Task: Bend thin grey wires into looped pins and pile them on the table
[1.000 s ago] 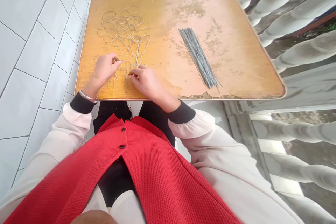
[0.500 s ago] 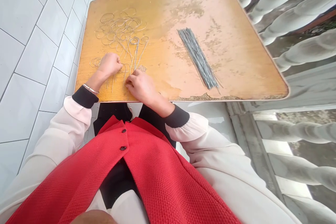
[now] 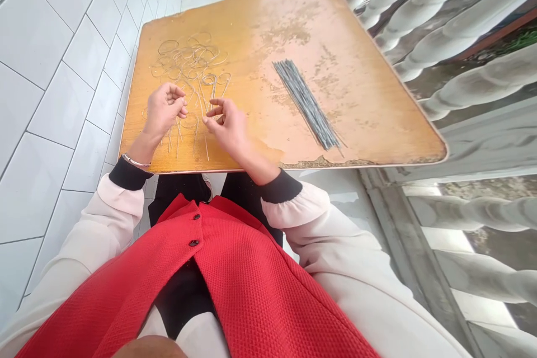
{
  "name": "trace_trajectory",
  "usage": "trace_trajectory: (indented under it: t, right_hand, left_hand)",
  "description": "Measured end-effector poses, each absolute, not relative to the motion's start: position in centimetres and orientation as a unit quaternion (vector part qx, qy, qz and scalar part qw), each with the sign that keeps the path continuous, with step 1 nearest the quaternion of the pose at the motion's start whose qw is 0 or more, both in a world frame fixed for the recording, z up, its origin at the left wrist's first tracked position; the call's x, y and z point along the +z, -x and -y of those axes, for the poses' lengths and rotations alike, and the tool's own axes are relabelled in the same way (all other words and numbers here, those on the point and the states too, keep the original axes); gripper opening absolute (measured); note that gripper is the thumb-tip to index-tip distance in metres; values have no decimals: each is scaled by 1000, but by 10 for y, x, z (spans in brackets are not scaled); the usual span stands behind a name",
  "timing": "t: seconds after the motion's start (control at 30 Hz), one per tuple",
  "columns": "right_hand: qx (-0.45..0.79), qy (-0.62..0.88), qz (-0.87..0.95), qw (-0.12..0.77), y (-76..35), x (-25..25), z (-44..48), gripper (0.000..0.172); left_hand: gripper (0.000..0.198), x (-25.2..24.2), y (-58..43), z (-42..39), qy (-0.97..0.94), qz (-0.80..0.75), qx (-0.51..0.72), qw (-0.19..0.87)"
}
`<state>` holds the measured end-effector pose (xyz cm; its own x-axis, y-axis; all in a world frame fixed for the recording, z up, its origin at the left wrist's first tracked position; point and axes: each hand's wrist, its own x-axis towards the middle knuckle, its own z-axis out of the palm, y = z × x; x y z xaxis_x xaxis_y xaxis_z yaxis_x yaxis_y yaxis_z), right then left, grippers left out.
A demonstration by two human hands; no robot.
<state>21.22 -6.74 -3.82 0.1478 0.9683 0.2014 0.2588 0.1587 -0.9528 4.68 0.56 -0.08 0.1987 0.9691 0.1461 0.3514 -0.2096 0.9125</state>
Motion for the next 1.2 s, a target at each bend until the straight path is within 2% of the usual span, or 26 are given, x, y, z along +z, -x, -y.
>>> trace_trajectory:
  t: [0.07, 0.17, 0.37, 0.53, 0.6, 0.8, 1.2]
  right_hand:
    - [435, 516, 508, 535, -214, -26, 60, 32]
    - [512, 480, 471, 534, -211, -7, 55, 27]
    - [528, 465, 456, 545, -201, 4, 56, 21]
    - [540, 460, 451, 542, -202, 4, 58, 18]
    - [543, 458, 454, 538, -203, 5, 59, 17]
    - [546, 450, 458, 537, -202, 4, 62, 17]
    - [568, 437, 448, 535, -203, 5, 66, 17]
  left_hand:
    - [15, 2, -41, -2, -677, -473, 419, 376]
    - [24, 1, -35, 3, -700, -444, 425, 363]
    - [26, 1, -29, 16, -789, -388, 378, 290]
    - [45, 11, -17, 16, -886, -316, 288, 180]
    - [46, 13, -14, 14, -897, -307, 272, 167]
    - [45, 12, -16, 16, -888, -304, 285, 194]
    - [33, 10, -26, 30, -785, -376, 374, 319]
